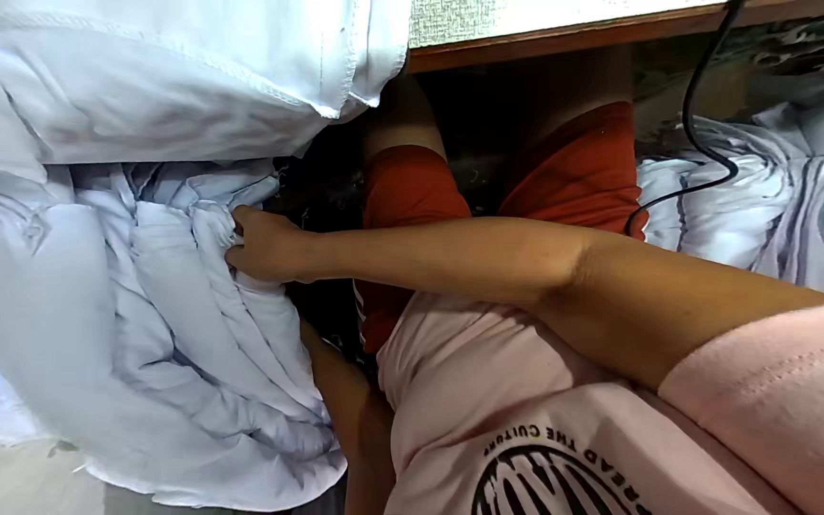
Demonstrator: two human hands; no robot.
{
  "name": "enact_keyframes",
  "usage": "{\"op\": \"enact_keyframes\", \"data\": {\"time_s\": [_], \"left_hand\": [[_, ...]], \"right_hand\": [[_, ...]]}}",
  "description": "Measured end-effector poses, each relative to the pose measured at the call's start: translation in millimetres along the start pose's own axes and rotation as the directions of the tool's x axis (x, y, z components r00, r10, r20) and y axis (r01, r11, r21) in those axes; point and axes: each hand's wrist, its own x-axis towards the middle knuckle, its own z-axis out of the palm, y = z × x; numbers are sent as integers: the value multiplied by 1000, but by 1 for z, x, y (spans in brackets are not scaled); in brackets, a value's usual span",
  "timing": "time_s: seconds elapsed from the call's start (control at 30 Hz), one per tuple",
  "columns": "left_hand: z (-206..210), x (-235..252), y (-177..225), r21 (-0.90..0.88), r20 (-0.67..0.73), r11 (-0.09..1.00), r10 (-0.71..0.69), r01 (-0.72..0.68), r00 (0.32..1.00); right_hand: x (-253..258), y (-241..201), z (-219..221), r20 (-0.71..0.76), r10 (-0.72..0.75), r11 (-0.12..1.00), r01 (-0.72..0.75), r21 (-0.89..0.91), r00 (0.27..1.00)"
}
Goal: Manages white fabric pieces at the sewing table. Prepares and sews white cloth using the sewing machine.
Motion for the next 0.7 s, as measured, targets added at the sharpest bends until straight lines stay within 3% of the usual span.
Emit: {"op": "enact_keyframes", "data": {"time_s": [0.1, 0.17, 0.23, 0.3, 0.37, 0.43, 0.5, 0.57, 0.63, 0.7], "left_hand": [[4, 2, -6, -129, -99, 989, -80, 66, 992], [1, -1, -2, -202, -145, 971, -159, 128, 977], [-8, -10, 11, -122, -151, 980, -173, 155, 973], [-3, -4, 6, -36, -163, 994, -107, 102, 981], [-2, -2, 3, -26, -104, 998, -54, 52, 993], [-3, -5, 11, -102, -76, 983, -160, 152, 984], [-14, 8, 4, -90, 101, 958, -263, 273, 959], [36, 53, -68, -147, -253, 989, -21, -17, 967], [55, 66, -99, -176, -318, 978, 52, -113, 947], [59, 40, -91, -397, -284, 903, 47, -162, 958]], "right_hand": [[-16, -10, -6, -21, -27, 999, 27, 26, 999], [-49, -52, -30, 70, 67, 994, -72, 76, 995], [-62, -76, -42, 134, 153, 982, -165, 88, 979], [-64, -77, -44, 129, 152, 981, -165, 99, 980], [-64, -76, -47, 139, 148, 981, -163, 106, 979], [-65, -76, -48, 143, 156, 979, -172, 109, 977], [-65, -77, -49, 142, 166, 978, -181, 103, 976], [-65, -78, -49, 139, 174, 977, -189, 99, 975], [-64, -79, -49, 141, 181, 977, -195, 91, 973], [-63, -79, -51, 141, 188, 975, -202, 92, 972]]}}
